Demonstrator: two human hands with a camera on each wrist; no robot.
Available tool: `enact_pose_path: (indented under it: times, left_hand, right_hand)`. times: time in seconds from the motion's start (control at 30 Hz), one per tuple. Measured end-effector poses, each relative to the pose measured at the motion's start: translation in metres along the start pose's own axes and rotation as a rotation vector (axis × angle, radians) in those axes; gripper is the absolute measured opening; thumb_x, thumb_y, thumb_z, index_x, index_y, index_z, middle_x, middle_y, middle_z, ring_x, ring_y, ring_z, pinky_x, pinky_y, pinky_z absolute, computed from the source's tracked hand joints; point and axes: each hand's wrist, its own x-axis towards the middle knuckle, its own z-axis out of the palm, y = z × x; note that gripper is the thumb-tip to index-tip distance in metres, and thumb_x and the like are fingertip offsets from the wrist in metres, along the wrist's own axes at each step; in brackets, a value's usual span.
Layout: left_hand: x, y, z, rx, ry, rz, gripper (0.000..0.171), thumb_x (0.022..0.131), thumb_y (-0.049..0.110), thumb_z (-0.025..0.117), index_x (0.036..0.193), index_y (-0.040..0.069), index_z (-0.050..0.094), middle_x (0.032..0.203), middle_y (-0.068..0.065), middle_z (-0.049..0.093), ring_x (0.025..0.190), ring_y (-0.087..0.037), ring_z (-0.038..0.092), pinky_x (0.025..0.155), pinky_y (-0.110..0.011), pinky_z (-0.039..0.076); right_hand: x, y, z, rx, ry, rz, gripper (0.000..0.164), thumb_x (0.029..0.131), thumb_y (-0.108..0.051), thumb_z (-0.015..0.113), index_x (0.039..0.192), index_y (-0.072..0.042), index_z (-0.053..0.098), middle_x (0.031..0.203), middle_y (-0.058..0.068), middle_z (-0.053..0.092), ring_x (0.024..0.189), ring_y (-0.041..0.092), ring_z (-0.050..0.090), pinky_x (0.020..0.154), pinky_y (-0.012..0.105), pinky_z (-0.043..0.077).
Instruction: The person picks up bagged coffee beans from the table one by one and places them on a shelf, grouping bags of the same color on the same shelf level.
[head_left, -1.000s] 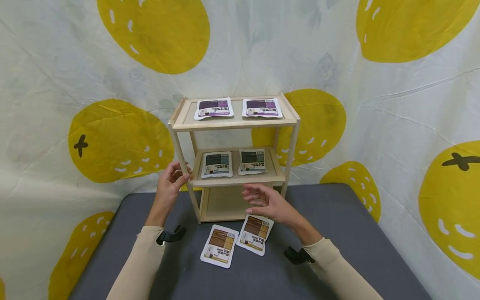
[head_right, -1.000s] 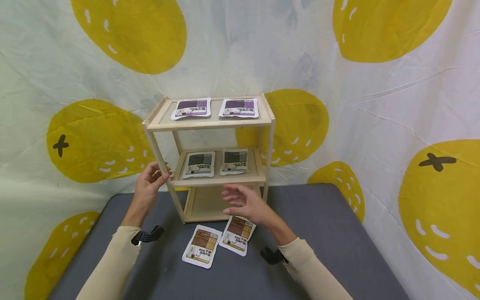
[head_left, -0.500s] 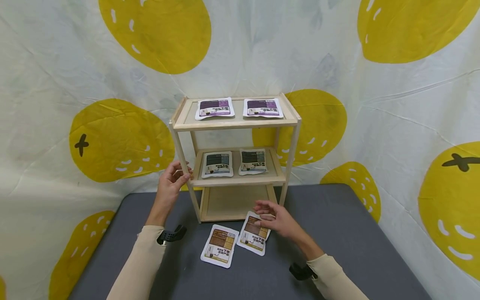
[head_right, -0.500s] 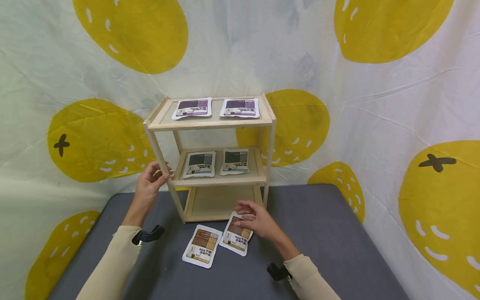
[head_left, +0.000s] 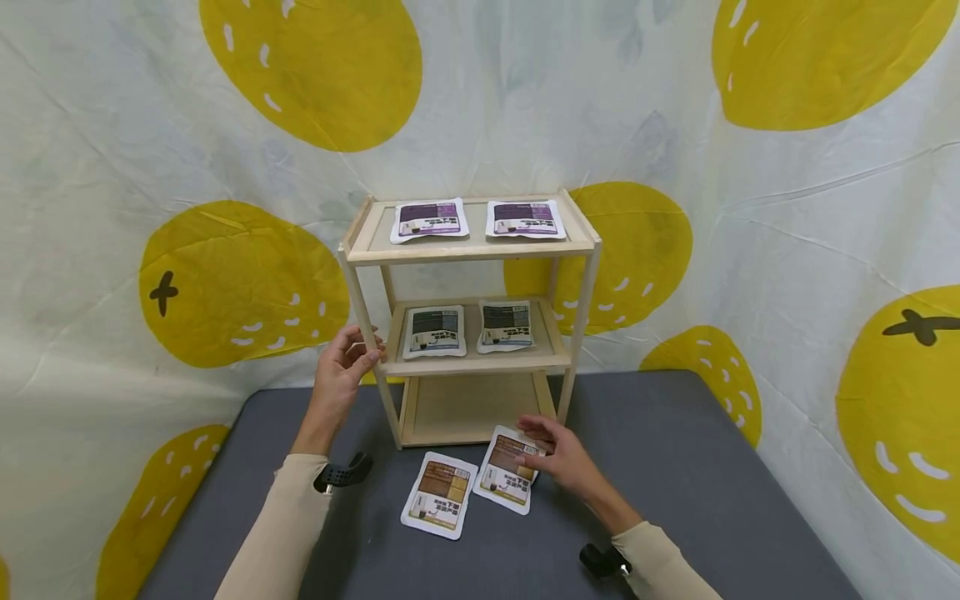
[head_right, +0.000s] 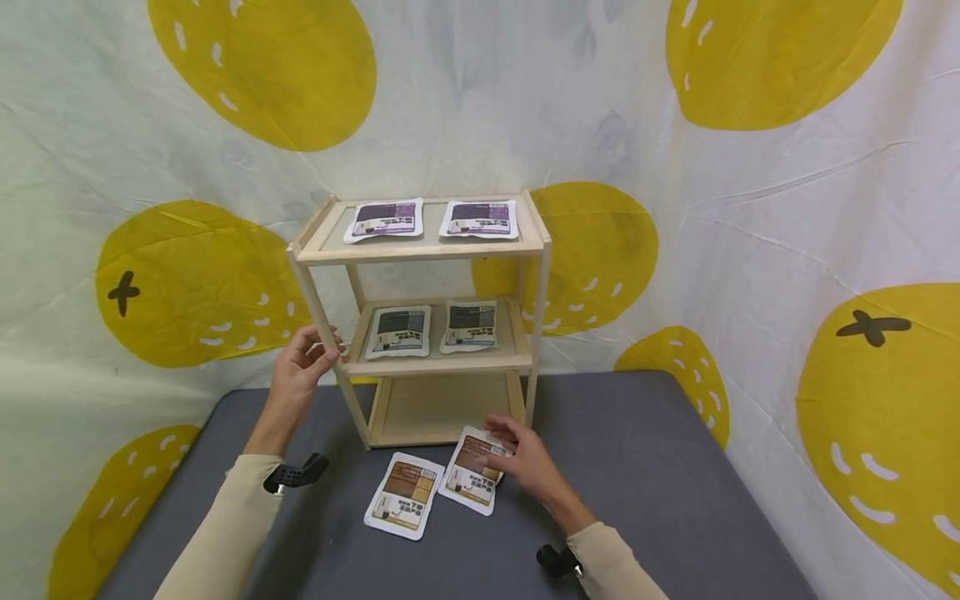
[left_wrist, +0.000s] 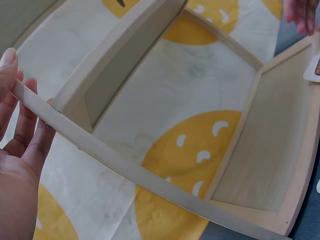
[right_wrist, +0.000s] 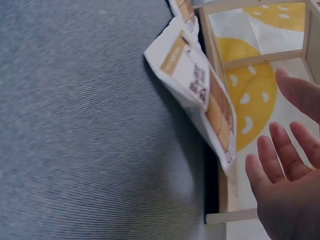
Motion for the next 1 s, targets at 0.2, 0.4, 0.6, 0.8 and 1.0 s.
enact_pose_path:
  times: [0.2, 0.4, 0.6, 0.8, 1.0]
  left_hand:
    - [-0.001, 0.001, 0.000, -0.007, 0.003, -0.003, 0.033, 0.098, 0.002, 0.064, 0.131, 0.005, 0.058, 0.116, -0.026, 0.057, 0.103, -0.029, 0.065, 0.089, -0.029, 0.058]
    - [0.000, 0.001, 0.000, -0.011, -0.003, 0.008, 0.032, 0.099, 0.002, 0.063, 0.130, 0.005, 0.058, 0.112, -0.015, 0.060, 0.102, -0.028, 0.065, 0.089, -0.030, 0.058]
    - [0.000, 0.001, 0.000, -0.004, -0.002, 0.009, 0.033, 0.099, 0.003, 0.063, 0.131, 0.004, 0.057, 0.117, -0.030, 0.054, 0.103, -0.032, 0.064, 0.090, -0.031, 0.058]
    - [0.000, 0.002, 0.000, 0.006, 0.004, 0.006, 0.035, 0.098, 0.003, 0.064, 0.132, 0.002, 0.056, 0.118, -0.034, 0.052, 0.102, -0.031, 0.065, 0.088, -0.030, 0.059]
    - [0.000, 0.002, 0.001, 0.010, 0.009, -0.001, 0.034, 0.098, 0.003, 0.065, 0.131, 0.004, 0.057, 0.117, -0.030, 0.055, 0.101, -0.028, 0.065, 0.088, -0.029, 0.058]
  right_hand:
    - [-0.003, 0.008, 0.003, -0.042, 0.072, 0.041, 0.068, 0.084, 0.001, 0.081, 0.142, 0.010, 0.048, 0.141, 0.030, 0.054, 0.130, 0.045, 0.053, 0.108, 0.059, 0.042]
    - [-0.004, 0.016, 0.005, -0.150, 0.152, 0.078, 0.069, 0.077, -0.001, 0.087, 0.137, 0.006, 0.055, 0.132, 0.026, 0.062, 0.120, 0.038, 0.062, 0.100, 0.053, 0.049]
    - [-0.007, 0.019, 0.011, -0.263, 0.160, 0.063, 0.068, 0.072, -0.008, 0.092, 0.133, 0.001, 0.061, 0.124, 0.017, 0.065, 0.105, 0.029, 0.064, 0.089, 0.042, 0.054]
    - [-0.009, 0.021, 0.019, -0.388, 0.156, 0.003, 0.061, 0.067, -0.014, 0.094, 0.124, -0.011, 0.071, 0.120, 0.009, 0.061, 0.109, 0.023, 0.057, 0.092, 0.039, 0.046]
    - [-0.012, 0.023, 0.022, -0.356, 0.123, 0.040, 0.038, 0.076, -0.011, 0.089, 0.112, -0.018, 0.077, 0.115, 0.002, 0.066, 0.110, 0.024, 0.060, 0.095, 0.043, 0.048]
